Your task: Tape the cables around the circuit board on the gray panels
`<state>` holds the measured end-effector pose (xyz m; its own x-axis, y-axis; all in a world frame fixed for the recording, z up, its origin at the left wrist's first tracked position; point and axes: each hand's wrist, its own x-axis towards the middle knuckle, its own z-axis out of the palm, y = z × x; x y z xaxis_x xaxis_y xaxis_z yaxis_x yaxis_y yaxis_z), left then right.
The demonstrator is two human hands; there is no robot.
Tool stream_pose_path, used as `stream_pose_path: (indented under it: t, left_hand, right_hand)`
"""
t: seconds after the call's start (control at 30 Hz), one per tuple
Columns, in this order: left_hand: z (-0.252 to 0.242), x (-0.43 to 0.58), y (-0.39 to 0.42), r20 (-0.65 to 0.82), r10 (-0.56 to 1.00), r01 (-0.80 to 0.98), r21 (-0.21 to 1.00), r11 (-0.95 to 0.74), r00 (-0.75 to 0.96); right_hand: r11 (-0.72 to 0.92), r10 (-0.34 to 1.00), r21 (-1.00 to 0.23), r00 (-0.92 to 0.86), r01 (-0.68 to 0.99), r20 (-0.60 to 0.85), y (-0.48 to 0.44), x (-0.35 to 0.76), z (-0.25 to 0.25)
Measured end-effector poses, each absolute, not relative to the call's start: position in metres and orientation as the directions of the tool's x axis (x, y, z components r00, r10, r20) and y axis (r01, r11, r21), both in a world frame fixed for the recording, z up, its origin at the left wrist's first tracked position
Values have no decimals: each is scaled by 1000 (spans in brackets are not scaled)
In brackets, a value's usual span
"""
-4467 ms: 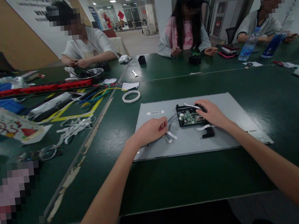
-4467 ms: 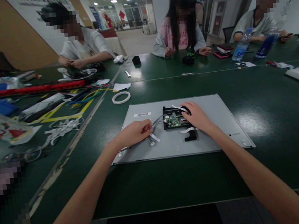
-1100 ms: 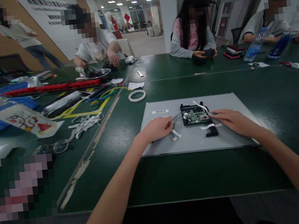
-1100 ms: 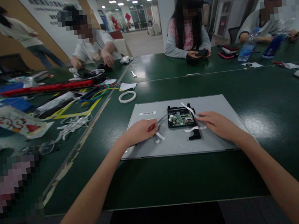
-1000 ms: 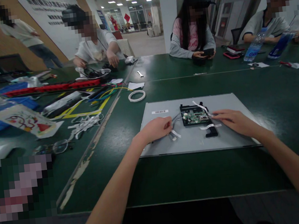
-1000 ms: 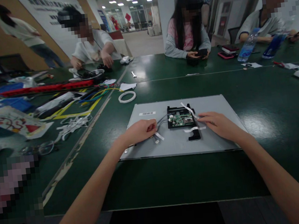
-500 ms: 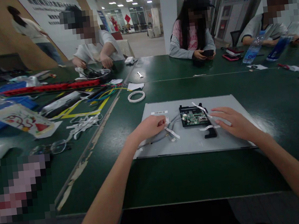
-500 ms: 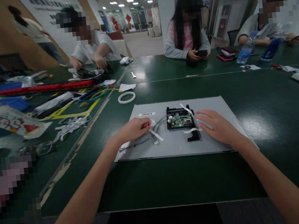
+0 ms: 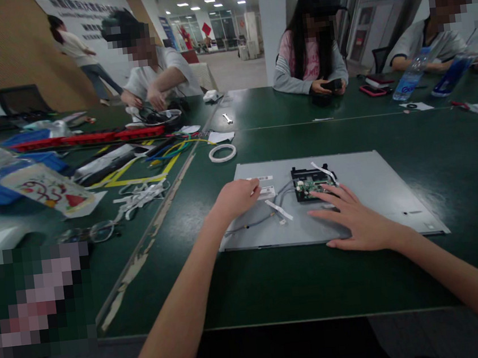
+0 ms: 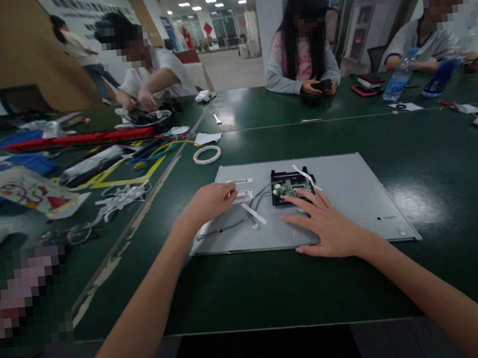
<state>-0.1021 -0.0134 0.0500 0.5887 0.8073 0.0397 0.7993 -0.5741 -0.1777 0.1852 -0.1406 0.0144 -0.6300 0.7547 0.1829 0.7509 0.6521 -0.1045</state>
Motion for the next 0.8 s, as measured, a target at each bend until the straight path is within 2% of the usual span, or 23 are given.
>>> stream_pose_path:
  t: [0.2, 0.47, 0.6, 0.8]
  left_hand:
    - [48, -102, -14, 42, 834, 828, -160, -538, 550]
    - [47, -100, -18, 56, 800, 798, -139, -586, 598]
    - [48, -100, -19, 53, 780, 778, -138, -613, 624]
    - [47, -101, -20, 42, 711, 711, -100, -696, 702]
  right_hand:
    - [619, 784, -141, -595, 773, 180, -141, 189, 10]
    - [606, 793, -166, -575, 778, 201, -137, 203, 5]
    - [533, 840, -163, -496, 830, 223, -132, 227, -3]
    - [329, 922, -113, -293, 937, 254, -122, 278, -21]
